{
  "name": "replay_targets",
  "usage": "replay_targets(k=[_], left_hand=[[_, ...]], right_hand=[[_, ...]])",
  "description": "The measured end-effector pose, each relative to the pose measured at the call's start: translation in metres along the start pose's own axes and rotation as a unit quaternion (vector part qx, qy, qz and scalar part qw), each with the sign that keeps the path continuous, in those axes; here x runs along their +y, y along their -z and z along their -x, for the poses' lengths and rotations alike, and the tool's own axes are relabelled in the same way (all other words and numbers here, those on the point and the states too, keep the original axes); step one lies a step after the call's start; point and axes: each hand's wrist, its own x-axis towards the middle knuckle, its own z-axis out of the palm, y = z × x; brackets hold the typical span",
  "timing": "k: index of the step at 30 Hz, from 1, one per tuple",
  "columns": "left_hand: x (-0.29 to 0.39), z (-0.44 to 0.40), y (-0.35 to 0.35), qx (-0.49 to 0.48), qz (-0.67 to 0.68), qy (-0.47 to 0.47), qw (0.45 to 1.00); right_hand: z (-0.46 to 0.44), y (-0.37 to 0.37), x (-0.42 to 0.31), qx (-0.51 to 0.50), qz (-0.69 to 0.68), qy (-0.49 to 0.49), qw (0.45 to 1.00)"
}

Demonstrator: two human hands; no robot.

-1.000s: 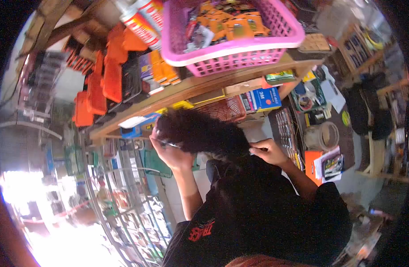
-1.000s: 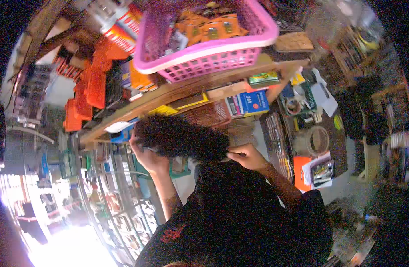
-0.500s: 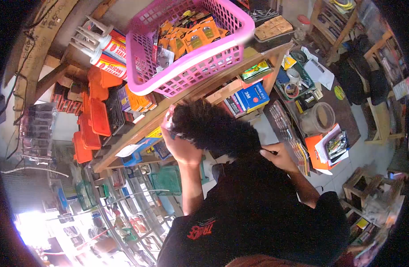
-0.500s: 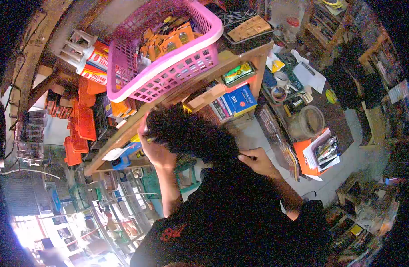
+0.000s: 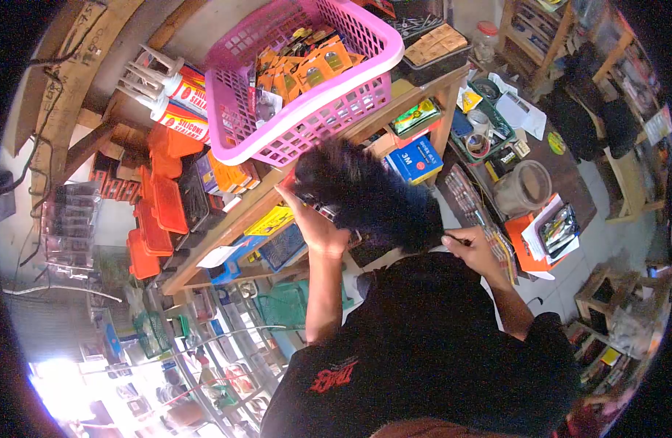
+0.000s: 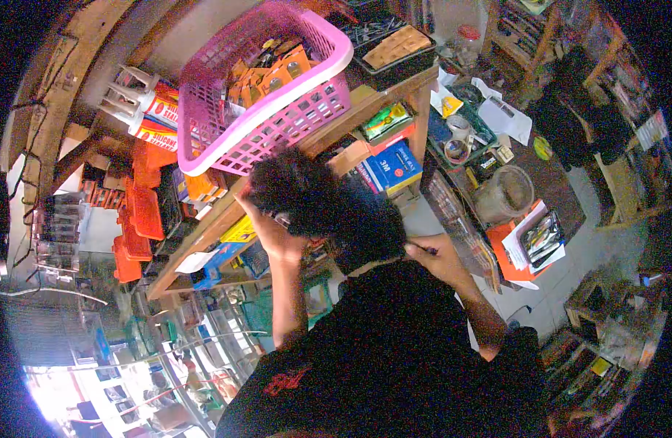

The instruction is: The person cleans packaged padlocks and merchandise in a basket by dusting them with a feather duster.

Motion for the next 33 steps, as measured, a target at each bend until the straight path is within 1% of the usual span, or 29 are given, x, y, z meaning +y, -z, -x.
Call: replay_targets(k=[1,3,6,7,8,10,11,12,13,15,16,18,21,22,25,27,28,30,31,33], left_hand=[[0.002,-0.001,0.011,-0.027,-0.004,-0.003,1.0],[0.004,0.0,0.013,0.015,-0.022,-0.015,1.0],[0.005,0.002,0.015,0.077,-0.049,-0.033,0.995],[0.004,0.003,0.016,0.099,-0.057,-0.039,0.993],[-0.001,0.003,0.009,0.084,-0.133,-0.065,0.985],[-0.004,0.006,0.034,0.024,-0.069,-0.043,0.996],[-0.005,0.007,0.031,-0.006,-0.036,-0.031,0.999],[-0.004,0.007,0.025,0.024,-0.065,-0.059,0.996],[-0.003,0.008,0.017,0.055,-0.094,-0.084,0.99],[0.012,0.008,0.007,0.107,-0.095,-0.076,0.987],[0.012,0.007,0.012,0.081,-0.084,-0.08,0.99],[0.006,0.006,0.013,0.085,-0.097,-0.071,0.989],[-0.009,0.005,0.007,0.099,-0.08,-0.058,0.99],[-0.011,0.004,0.006,0.102,-0.07,-0.053,0.991],[0.011,0.008,0.018,0.085,-0.11,-0.065,0.988],[0.016,0.006,0.019,0.075,-0.111,-0.061,0.989],[0.017,0.005,0.019,0.07,-0.11,-0.06,0.99],[0.003,0.008,0.017,0.112,-0.136,-0.014,0.984],[-0.003,0.011,0.017,0.133,-0.151,0.009,0.98],[-0.004,0.016,0.024,0.122,-0.143,0.014,0.982]], right_hand=[[0.001,-0.002,-0.002,0.0,0.01,0.021,1.0],[0.002,-0.006,-0.006,0.003,0.03,0.064,0.998],[-0.004,-0.007,-0.014,0.066,-0.009,0.036,0.997],[-0.005,-0.007,-0.011,0.058,0.018,0.046,0.997],[-0.006,-0.008,-0.005,0.049,0.043,0.056,0.996],[-0.008,-0.009,-0.002,0.045,0.069,0.074,0.994],[-0.007,-0.009,-0.004,0.049,0.07,0.082,0.993],[-0.007,-0.009,-0.004,0.054,0.072,0.089,0.992],[-0.006,-0.008,0.005,0.061,0.074,0.081,0.992],[-0.004,-0.007,0.027,0.076,0.078,0.064,0.992],[-0.001,-0.007,0.027,0.064,0.074,0.051,0.994],[0.003,-0.004,0.014,0.034,0.069,0.025,0.997],[-0.006,-0.011,0.003,0.044,0.034,0.021,0.998],[-0.005,-0.01,0.001,0.037,0.046,0.02,0.998],[-0.002,-0.011,0.001,0.024,0.063,0.015,0.998],[0.003,-0.005,0.008,0.018,0.06,0.005,0.998],[0.002,-0.003,0.006,0.019,0.08,-0.001,0.997],[0.001,0.005,-0.01,0.018,0.123,-0.014,0.992],[0.002,0.01,-0.017,0.016,0.123,-0.019,0.992],[-0.001,0.015,-0.026,0.015,0.119,-0.028,0.992]])
